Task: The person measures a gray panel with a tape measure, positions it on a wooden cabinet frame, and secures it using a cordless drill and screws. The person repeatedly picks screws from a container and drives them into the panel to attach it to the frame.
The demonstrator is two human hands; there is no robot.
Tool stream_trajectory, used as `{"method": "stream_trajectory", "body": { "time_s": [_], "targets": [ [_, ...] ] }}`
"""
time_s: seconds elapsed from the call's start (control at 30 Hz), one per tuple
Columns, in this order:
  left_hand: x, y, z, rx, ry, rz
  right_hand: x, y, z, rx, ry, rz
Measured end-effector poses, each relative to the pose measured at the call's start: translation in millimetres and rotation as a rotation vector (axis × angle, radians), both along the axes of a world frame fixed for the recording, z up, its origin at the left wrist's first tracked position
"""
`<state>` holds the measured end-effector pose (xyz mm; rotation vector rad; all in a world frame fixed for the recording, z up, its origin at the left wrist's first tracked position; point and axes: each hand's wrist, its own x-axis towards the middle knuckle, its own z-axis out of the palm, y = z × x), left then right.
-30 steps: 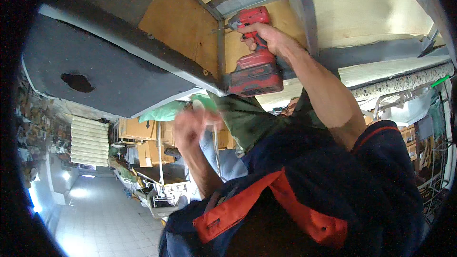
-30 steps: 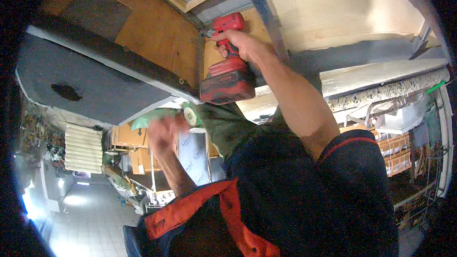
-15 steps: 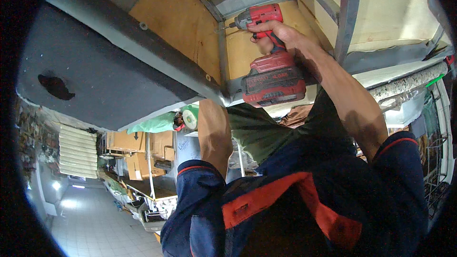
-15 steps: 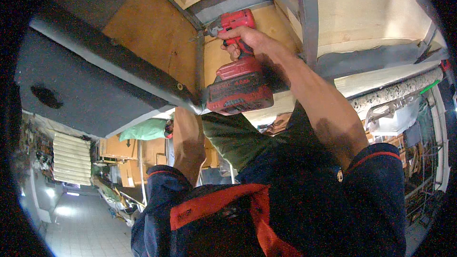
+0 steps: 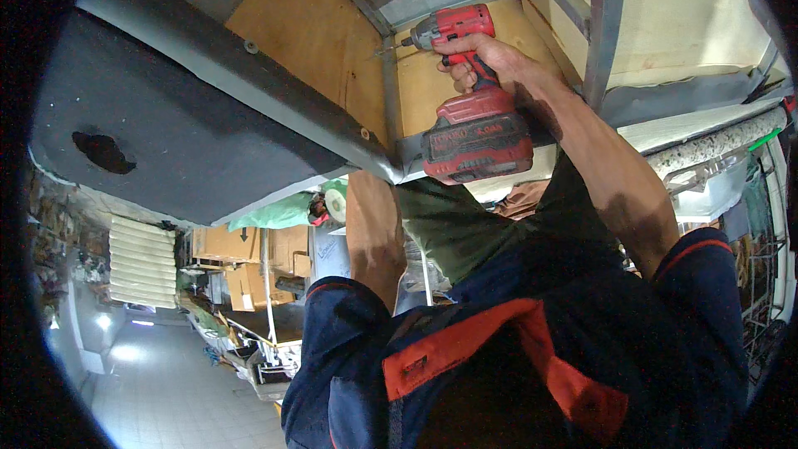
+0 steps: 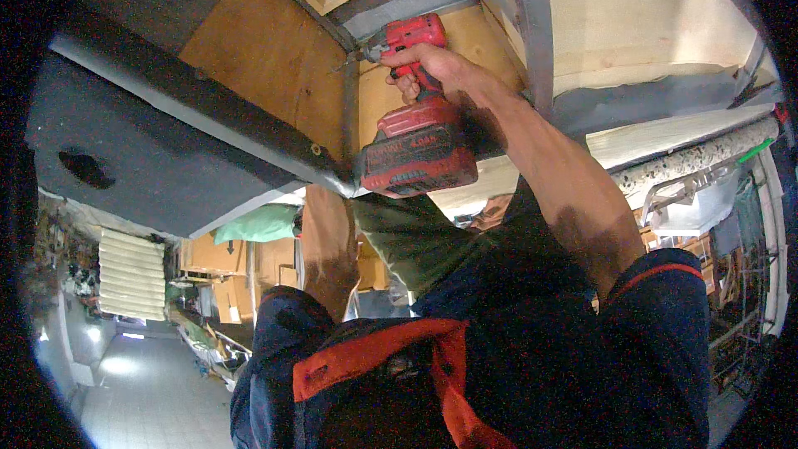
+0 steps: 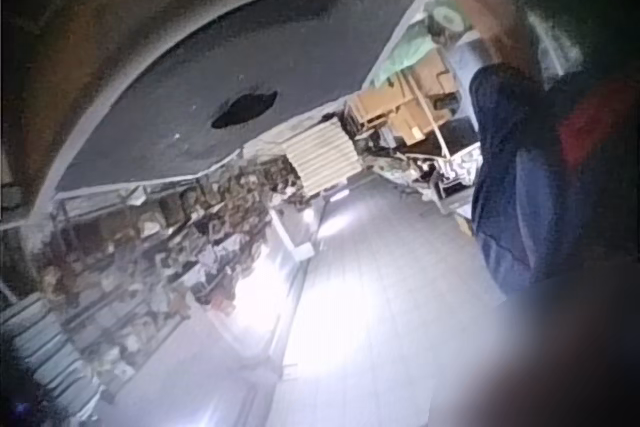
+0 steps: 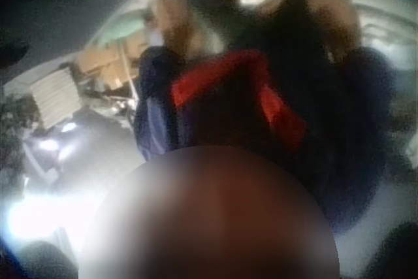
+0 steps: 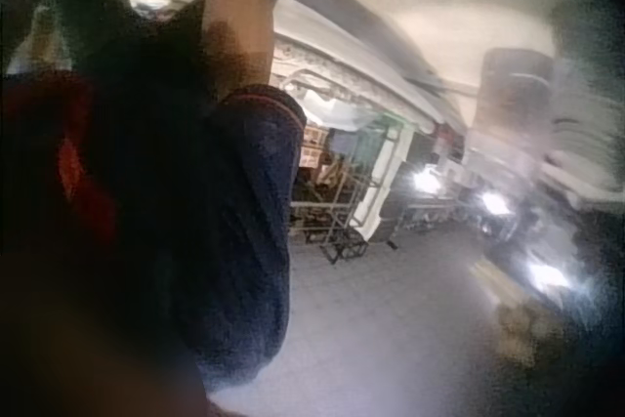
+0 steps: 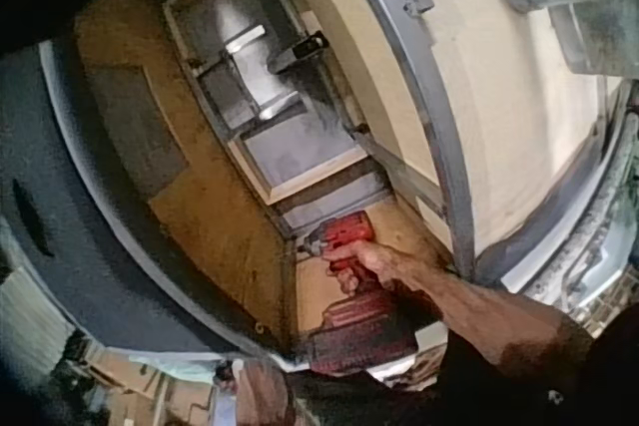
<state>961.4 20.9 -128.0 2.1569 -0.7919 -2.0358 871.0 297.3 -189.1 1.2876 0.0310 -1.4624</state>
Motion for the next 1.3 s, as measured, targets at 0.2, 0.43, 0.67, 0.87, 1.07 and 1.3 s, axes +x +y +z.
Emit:
{"method": "stream_trajectory", "body": {
  "time_s": [0.2, 0.43, 0.67, 0.87, 1.07, 1.3],
  "targets": [
    [-10.6, 3.1, 4.7, -0.044, -0.036, -0.002, -3.4, -0.5, 6.7, 0.06, -0.052, -0.006],
    [-31.7, 14.6, 7.4, -0.12, -0.101, 0.03, -4.6, -1.8, 8.4, 0.116, -0.107, -0.056],
    [-28.4, 9.7, 54.1, -0.097, 0.03, 0.162, -8.2, -4.4, 13.1, 0.122, -0.045, -0.033],
    [-28.0, 10.6, 47.7, -0.258, 0.01, -0.189, -12.1, -3.5, 12.4, 0.112, -0.051, -0.03],
    [-25.5, 11.9, 42.6, -0.208, 0.045, -0.078, -6.9, -2.7, 8.2, 0.078, -0.083, -0.06],
    [-78.6, 45.1, 108.3, -0.194, -0.436, -0.404, -12.6, 0.9, 2.3, 0.011, -0.044, 0.007]
  ]
}}
